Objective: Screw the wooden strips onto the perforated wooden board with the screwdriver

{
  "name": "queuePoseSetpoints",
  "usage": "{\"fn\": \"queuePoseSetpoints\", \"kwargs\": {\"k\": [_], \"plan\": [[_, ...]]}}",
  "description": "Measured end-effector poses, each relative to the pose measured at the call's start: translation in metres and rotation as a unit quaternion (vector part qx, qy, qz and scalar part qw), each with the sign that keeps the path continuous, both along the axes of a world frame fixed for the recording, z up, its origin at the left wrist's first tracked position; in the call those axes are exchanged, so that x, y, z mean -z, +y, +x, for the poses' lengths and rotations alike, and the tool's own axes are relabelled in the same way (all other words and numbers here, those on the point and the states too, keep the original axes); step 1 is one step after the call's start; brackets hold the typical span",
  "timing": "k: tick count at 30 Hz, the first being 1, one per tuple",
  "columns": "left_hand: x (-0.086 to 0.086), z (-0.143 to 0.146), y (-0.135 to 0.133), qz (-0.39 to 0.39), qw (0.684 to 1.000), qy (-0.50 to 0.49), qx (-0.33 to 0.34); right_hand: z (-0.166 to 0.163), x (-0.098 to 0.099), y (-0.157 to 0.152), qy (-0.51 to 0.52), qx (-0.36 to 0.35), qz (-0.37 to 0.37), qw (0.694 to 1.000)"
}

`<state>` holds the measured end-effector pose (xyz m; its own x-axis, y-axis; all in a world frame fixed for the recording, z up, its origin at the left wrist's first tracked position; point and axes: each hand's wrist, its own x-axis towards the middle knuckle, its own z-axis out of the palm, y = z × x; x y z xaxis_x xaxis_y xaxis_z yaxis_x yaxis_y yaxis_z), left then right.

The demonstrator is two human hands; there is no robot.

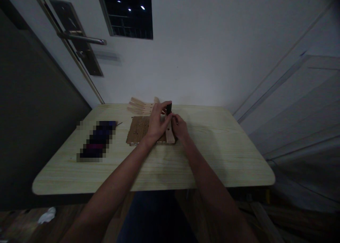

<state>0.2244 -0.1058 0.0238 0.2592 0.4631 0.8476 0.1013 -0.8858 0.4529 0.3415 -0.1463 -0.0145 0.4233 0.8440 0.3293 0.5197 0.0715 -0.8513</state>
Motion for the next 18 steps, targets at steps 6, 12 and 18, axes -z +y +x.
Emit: {"fn": "queuePoseSetpoints", "kwargs": {"k": [6,12,18], "plan": [[-0.0005,0.0001,-0.0002,0.006,1.000,0.006,-0.017,-0.0004,0.0012,-0.0001,0.004,0.011,-0.009,1.000],[0.0008,0.0011,0.0002,0.002,1.000,0.002,-0.018,-0.0039,0.0031,0.0017,-0.008,0.019,-0.006,1.000],[0.0012,0.0012,0.0004,0.004,1.000,-0.002,-0.015,-0.0046,0.0016,0.0009,-0.012,0.016,-0.018,1.000]]}}
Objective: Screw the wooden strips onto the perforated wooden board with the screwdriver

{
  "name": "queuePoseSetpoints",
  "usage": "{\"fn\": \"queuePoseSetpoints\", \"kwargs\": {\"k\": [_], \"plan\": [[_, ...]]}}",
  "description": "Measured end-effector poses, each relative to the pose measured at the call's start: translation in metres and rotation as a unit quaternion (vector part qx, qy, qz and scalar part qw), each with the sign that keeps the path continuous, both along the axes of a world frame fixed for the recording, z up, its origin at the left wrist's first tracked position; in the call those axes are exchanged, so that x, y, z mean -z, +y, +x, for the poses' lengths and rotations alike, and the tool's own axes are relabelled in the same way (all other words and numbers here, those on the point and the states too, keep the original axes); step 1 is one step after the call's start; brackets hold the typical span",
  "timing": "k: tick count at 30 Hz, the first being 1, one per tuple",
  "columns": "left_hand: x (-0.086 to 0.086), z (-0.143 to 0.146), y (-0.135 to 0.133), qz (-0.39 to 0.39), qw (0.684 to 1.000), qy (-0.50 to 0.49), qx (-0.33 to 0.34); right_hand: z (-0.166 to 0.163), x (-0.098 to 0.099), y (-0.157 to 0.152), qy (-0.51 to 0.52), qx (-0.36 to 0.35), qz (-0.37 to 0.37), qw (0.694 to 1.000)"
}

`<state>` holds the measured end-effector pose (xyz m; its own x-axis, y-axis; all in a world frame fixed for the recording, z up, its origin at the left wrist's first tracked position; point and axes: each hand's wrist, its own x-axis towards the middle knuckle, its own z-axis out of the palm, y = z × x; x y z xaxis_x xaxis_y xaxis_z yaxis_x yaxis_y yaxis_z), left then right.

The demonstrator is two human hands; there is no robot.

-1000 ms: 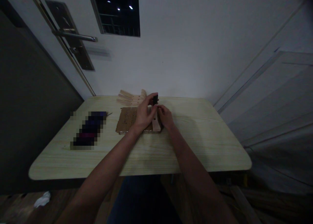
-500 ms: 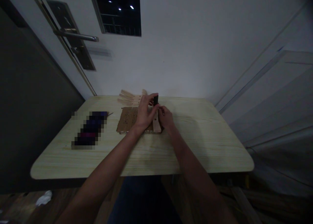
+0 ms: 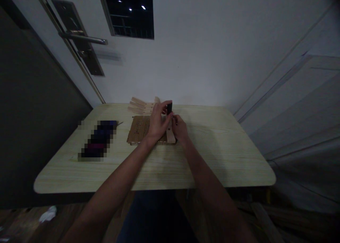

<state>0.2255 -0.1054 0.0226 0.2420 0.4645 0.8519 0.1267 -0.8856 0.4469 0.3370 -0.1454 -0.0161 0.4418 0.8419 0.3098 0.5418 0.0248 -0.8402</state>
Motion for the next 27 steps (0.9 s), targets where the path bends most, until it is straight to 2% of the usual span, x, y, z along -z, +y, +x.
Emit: {"fn": "queuePoseSetpoints", "kwargs": {"k": [11,16,23,27], "plan": [[0.0003,-0.0004,0.0002,-0.012,1.000,-0.003,-0.012,0.0006,0.0002,-0.0003,0.006,0.003,-0.001,1.000],[0.0010,0.0001,-0.0014,-0.037,0.999,-0.010,0.017,0.0006,0.0015,0.0001,0.014,0.002,0.011,1.000],[0.0003,-0.0001,-0.0023,-0.033,0.997,0.005,0.071,0.0003,0.0022,0.0004,0.013,-0.005,0.014,1.000],[-0.0021,-0.0008,-0.0024,-0.014,0.998,0.015,0.056,0.0006,0.0032,0.0005,0.011,-0.003,0.016,1.000]]}}
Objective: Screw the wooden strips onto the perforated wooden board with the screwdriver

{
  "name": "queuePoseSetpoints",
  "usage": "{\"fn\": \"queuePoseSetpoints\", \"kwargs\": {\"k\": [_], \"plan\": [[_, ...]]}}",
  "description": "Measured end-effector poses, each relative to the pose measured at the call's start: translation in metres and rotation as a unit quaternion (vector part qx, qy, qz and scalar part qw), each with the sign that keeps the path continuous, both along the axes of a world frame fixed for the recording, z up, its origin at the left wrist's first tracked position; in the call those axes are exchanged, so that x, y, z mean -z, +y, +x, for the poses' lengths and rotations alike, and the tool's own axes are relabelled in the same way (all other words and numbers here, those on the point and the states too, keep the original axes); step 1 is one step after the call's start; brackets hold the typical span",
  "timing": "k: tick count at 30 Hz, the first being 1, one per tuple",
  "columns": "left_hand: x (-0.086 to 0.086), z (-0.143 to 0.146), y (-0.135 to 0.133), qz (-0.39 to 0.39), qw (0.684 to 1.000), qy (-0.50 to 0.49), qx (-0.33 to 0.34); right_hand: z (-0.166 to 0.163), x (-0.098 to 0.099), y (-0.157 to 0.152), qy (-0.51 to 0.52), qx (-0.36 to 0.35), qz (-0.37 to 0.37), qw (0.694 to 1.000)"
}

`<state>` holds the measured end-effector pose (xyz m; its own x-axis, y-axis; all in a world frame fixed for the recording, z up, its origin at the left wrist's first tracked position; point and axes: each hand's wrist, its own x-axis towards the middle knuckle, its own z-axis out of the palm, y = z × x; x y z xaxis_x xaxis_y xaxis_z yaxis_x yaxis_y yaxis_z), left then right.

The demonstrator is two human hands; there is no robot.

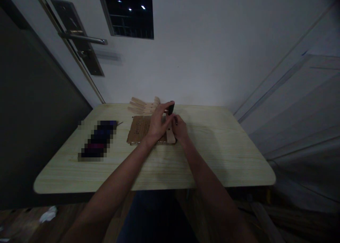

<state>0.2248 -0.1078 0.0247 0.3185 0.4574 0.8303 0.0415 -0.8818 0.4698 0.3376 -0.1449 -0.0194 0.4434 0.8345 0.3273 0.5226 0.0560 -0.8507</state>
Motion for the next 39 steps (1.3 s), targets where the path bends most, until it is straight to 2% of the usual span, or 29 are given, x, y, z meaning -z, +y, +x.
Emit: {"fn": "queuePoseSetpoints", "kwargs": {"k": [6,17,25,39], "plan": [[-0.0014,-0.0007,0.0023,0.018,0.999,0.001,-0.037,-0.0005,-0.0018,0.0003,-0.002,0.005,-0.009,1.000],[0.0008,-0.0003,0.0007,-0.004,1.000,0.010,0.016,-0.0011,-0.0020,-0.0008,-0.001,0.002,-0.001,1.000],[-0.0039,-0.0014,0.0006,0.020,0.999,0.004,-0.032,-0.0013,-0.0043,-0.0016,-0.013,0.008,-0.019,1.000],[-0.0028,-0.0028,-0.0009,0.015,1.000,0.022,0.002,0.0004,-0.0026,-0.0012,-0.010,-0.007,-0.003,1.000]]}}
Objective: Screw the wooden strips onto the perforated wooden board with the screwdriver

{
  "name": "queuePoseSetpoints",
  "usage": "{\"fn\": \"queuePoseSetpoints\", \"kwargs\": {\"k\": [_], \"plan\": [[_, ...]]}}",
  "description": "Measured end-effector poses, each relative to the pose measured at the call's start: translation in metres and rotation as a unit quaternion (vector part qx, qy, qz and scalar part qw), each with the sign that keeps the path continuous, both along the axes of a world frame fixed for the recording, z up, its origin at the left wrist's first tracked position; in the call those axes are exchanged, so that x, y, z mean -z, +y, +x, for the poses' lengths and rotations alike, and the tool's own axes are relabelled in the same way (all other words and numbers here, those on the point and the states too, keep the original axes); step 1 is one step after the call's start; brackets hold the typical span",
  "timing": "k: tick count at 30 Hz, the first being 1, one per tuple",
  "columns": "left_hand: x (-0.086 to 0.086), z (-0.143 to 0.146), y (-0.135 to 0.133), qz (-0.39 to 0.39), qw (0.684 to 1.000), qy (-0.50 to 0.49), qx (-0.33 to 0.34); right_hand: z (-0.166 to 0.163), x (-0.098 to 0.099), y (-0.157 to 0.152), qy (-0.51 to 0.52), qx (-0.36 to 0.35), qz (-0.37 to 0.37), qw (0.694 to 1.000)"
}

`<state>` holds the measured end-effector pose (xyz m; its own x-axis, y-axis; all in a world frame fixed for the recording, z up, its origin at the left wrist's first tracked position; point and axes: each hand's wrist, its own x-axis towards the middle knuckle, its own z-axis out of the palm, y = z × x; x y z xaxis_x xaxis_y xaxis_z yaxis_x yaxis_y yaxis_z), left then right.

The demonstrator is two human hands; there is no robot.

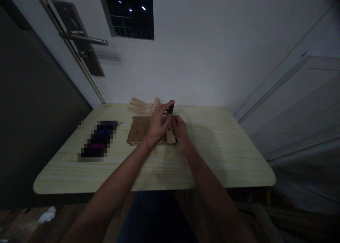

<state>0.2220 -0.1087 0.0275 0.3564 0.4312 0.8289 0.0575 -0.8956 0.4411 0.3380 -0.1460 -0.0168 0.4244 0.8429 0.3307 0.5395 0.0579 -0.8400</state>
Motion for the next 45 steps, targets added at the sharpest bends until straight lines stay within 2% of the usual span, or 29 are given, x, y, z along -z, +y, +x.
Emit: {"fn": "queuePoseSetpoints", "kwargs": {"k": [6,25,33,45], "plan": [[0.0005,0.0005,0.0023,-0.003,0.999,-0.005,-0.038,0.0003,0.0006,0.0003,-0.006,0.009,-0.007,1.000],[0.0048,0.0008,0.0020,-0.037,0.998,-0.008,0.046,-0.0005,0.0005,0.0008,-0.003,0.005,-0.002,1.000],[0.0015,0.0007,0.0026,-0.016,1.000,0.000,-0.019,-0.0011,-0.0011,0.0002,-0.005,0.007,-0.010,1.000],[0.0067,0.0024,0.0032,-0.027,0.999,-0.005,0.044,0.0001,-0.0022,-0.0013,-0.004,-0.004,-0.004,1.000]]}}
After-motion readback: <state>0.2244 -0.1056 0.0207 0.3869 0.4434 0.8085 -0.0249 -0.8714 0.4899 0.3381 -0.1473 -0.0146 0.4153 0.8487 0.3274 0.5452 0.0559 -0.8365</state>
